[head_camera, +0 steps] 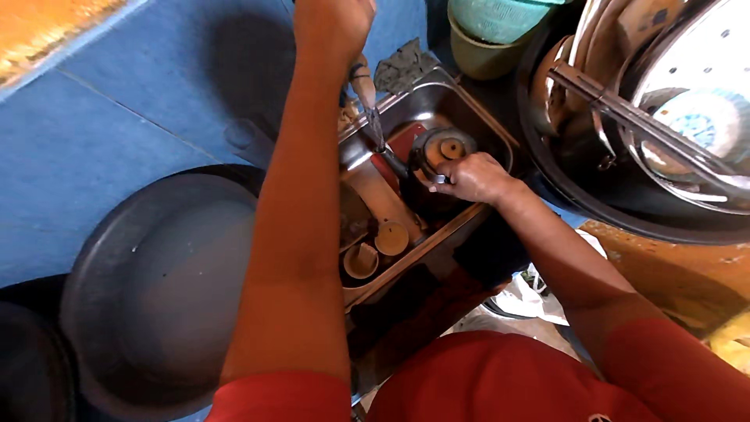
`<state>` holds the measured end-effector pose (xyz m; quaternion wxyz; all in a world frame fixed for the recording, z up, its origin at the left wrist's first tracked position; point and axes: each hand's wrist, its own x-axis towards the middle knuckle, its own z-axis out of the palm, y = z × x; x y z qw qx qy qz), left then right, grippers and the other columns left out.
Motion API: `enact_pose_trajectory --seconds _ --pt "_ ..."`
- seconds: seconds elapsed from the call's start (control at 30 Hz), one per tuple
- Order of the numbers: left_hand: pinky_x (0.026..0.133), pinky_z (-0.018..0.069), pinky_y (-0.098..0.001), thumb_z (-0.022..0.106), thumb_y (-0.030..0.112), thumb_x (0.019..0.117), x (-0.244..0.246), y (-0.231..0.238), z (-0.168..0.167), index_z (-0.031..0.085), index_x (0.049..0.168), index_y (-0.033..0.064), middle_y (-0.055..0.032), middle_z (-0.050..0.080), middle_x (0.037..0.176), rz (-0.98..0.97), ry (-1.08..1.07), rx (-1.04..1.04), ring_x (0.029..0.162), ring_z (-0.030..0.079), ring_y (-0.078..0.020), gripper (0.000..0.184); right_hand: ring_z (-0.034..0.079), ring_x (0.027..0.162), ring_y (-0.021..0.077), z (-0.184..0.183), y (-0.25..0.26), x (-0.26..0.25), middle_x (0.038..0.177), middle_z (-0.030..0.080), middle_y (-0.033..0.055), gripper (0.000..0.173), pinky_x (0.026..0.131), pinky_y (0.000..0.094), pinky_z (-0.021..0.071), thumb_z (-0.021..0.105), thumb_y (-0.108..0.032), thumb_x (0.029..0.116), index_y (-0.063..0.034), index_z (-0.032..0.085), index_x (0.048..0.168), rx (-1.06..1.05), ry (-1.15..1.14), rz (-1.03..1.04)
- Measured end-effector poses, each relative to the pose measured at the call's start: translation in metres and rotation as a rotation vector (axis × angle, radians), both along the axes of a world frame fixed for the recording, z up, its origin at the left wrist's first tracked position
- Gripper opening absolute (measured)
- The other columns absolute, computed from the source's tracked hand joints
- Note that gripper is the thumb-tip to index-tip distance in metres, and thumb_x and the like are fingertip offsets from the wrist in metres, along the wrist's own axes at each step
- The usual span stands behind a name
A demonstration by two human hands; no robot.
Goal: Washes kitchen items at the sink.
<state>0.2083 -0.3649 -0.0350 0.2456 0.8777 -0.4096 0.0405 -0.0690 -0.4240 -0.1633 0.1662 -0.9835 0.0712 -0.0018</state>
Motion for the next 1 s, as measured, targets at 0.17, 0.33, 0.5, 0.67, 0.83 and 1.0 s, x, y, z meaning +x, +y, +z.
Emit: enact_pose_trajectory --seconds 0.17,0.33,0.5,0.67,0.83,1.0 --pt "0.088 0.054 -0.0471 0.063 0.035 0.0947 0.0003 -0.0004 -0.0003 0.076 0.101 0.0153 -0.0046 0.072 0.098 -0.002 -0.004 0.012 0.097 0.068 -0.02 0.024 0.07 0.082 0.0396 0.0023 0.0007 0.0001 0.085 0.07 0.0178 0.044 0.075 0.0614 0.0512 0.056 -0.048 0.1037 -0.0051 0.067 0.1 -0.002 0.029 0.0" --pt "0.089 0.0539 -0.0478 0.061 0.035 0.0953 -0.0006 -0.0013 0.0006 0.075 0.102 0.0151 -0.005 0.073 0.099 0.015 -0.025 0.039 0.099 0.069 -0.0209 0.025 0.069 0.08 0.0391 0.0018 0.0004 -0.0004 0.083 0.069 0.0172 0.044 0.073 0.061 0.0512 0.056 -0.048 0.1034 -0.0053 0.067 0.099 0.0 0.011 0.003" --pt "0.088 0.0536 -0.048 0.06 0.033 0.0959 -0.0011 -0.0005 -0.0005 0.075 0.101 0.014 -0.0054 0.072 0.098 -0.004 -0.044 0.035 0.098 0.069 -0.0211 0.024 0.069 0.08 0.039 0.0004 0.0006 -0.0006 0.083 0.069 0.0173 0.044 0.072 0.0607 0.051 0.056 -0.048 0.1034 -0.0051 0.067 0.099 -0.01 0.01 0.008" --pt "0.092 0.0526 -0.0499 0.062 0.036 0.0944 -0.0025 -0.0014 0.0005 0.075 0.104 0.0125 -0.0072 0.073 0.103 0.038 -0.012 0.053 0.102 0.068 -0.0228 0.029 0.07 0.081 0.0393 -0.0005 -0.0001 -0.0011 0.084 0.07 0.0178 0.043 0.074 0.0618 0.0516 0.057 -0.047 0.1033 -0.0052 0.069 0.1 0.01 -0.008 0.01" --pt "0.091 0.0528 -0.0501 0.061 0.036 0.0947 -0.0033 -0.0007 0.0013 0.074 0.103 0.0115 -0.0081 0.072 0.103 0.043 -0.026 0.066 0.103 0.068 -0.0238 0.029 0.069 0.081 0.0385 0.0004 -0.0004 -0.0013 0.084 0.069 0.0168 0.043 0.074 0.061 0.0512 0.056 -0.047 0.1035 -0.0061 0.068 0.1 0.012 0.013 0.006" --pt "0.091 0.053 -0.0459 0.061 0.033 0.0936 -0.0047 0.002 0.0021 0.073 0.104 0.0127 -0.0061 0.072 0.103 0.035 -0.019 0.04 0.101 0.068 -0.0206 0.026 0.07 0.082 0.0385 -0.0003 -0.0006 -0.0015 0.085 0.07 0.0165 0.043 0.074 0.0608 0.0516 0.056 -0.047 0.1036 -0.006 0.069 0.101 0.002 0.003 0.016"
